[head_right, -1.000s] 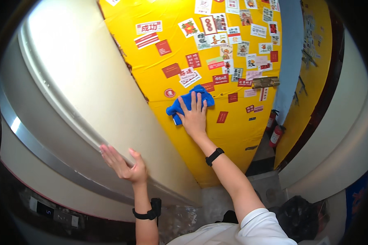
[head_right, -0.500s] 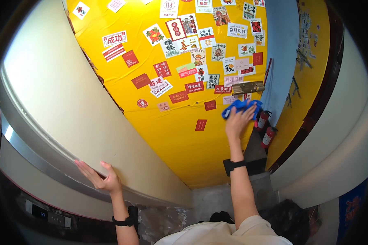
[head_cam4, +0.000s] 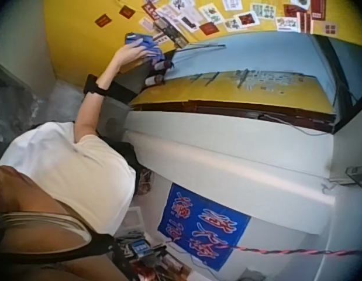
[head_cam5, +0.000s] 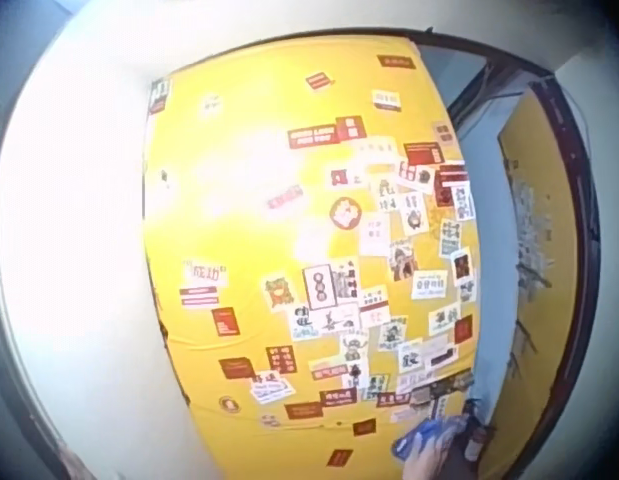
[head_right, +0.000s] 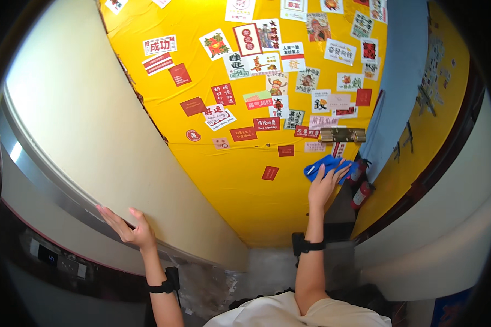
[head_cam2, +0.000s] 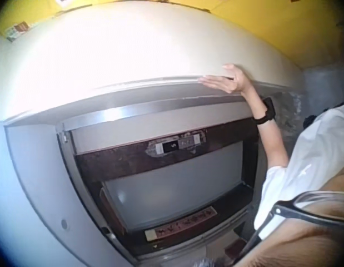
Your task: Cleaning the surface and frame of an elevator door using a blue cloth.
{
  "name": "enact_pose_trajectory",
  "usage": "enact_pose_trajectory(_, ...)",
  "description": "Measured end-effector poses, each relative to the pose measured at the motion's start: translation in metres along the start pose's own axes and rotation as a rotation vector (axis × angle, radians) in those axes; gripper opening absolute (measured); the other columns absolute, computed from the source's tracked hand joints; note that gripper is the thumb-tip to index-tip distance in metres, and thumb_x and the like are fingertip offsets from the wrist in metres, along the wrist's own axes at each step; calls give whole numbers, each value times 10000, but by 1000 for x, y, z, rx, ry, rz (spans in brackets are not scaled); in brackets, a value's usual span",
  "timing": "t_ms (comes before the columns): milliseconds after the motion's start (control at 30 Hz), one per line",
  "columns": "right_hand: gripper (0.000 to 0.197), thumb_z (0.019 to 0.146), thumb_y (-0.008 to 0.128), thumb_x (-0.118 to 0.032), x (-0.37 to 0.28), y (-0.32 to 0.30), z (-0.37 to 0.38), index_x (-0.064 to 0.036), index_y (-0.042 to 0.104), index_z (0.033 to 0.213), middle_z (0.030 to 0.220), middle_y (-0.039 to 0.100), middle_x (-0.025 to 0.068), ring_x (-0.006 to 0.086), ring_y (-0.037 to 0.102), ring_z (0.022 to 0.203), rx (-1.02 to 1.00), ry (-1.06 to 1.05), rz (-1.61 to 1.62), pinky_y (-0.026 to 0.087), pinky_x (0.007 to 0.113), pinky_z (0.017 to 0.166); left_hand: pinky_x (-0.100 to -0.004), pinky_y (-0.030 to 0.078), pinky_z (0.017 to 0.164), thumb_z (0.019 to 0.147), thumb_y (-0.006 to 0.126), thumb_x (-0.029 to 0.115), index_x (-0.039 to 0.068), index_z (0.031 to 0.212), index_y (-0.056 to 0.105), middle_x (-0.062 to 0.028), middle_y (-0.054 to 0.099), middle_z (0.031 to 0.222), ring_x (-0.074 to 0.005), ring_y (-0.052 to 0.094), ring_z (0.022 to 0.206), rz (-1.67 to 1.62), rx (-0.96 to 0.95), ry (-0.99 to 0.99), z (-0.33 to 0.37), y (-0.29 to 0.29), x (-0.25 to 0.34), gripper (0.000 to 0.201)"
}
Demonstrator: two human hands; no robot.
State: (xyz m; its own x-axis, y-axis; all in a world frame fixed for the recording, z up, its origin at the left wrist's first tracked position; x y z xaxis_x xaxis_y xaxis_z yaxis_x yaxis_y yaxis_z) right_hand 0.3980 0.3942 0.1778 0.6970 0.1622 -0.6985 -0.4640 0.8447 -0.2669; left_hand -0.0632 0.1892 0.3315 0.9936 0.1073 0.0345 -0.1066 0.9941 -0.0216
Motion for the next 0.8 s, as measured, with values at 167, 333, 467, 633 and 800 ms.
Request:
enact_pose_trajectory(167, 600, 1043, 480, -243, 17, 29, -40, 70, 261, 1506, 1586, 61, 349, 501, 68, 1473, 30, 42, -30, 150, 493, 1205, -491, 328, 1152, 840, 573, -2, -46, 1498, 348, -256, 365, 1538, -424, 390, 1403, 5, -7, -3, -1, 5, 2, 697)
enact_pose_trajectory(333, 488, 1012, 553, -199, 9, 44, -81, 103, 435, 1377, 1545, 174, 369, 528, 122, 1444, 35, 167, 95, 242, 498, 1173, -496, 333, 1149, 845, 572, 14, -53, 1502, 331, -268, 357, 1537, -438, 391, 1397, 21, -2, 3, 0, 4, 1, 703)
enact_pose_trajectory(467, 390, 997, 591, -247, 8, 56, -97, 84, 587, 1203, 1499, 307, 355, 514, 215, 1425, 28, 285, 101, 322, 491, 1121, -512, 329, 1147, 855, 564, 30, -63, 1508, 306, -289, 346, 1534, -463, 386, 1391, 10, -16, 10, -4, 3, 2, 708)
enact_pose_trajectory(633, 400, 976, 624, -217, -50, 49, -77, 59, 580, 1261, 1511, 292, 341, 502, 212, 1433, 100, 175, 112, 344, 485, 1115, -585, 330, 1122, 832, 574, 44, -75, 1493, 328, -328, 357, 1508, -507, 393, 1370, -10, -35, 11, -7, 3, -1, 715)
enact_pose_trajectory(800, 480, 936, 666, -139, -136, 44, -40, -100, 555, 1401, 1583, 224, 250, 433, 169, 1479, 170, 55, 224, 258, 463, 1175, -587, 322, 1124, 831, 583, 52, -67, 1500, 319, -331, 344, 1515, -505, 385, 1378, -40, -41, 21, -7, 5, -6, 729)
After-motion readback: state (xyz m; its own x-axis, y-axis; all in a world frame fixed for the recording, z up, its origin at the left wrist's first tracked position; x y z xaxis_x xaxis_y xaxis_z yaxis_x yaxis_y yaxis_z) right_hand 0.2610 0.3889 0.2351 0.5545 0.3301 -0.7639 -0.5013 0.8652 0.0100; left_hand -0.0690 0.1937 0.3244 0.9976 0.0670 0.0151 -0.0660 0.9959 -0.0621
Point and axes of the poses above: each hand's wrist, its own z-axis towards the middle knuckle, its own y-axis out of the palm, x = y × z, the point moved 7 cm from there along z, towards the middle knuckle
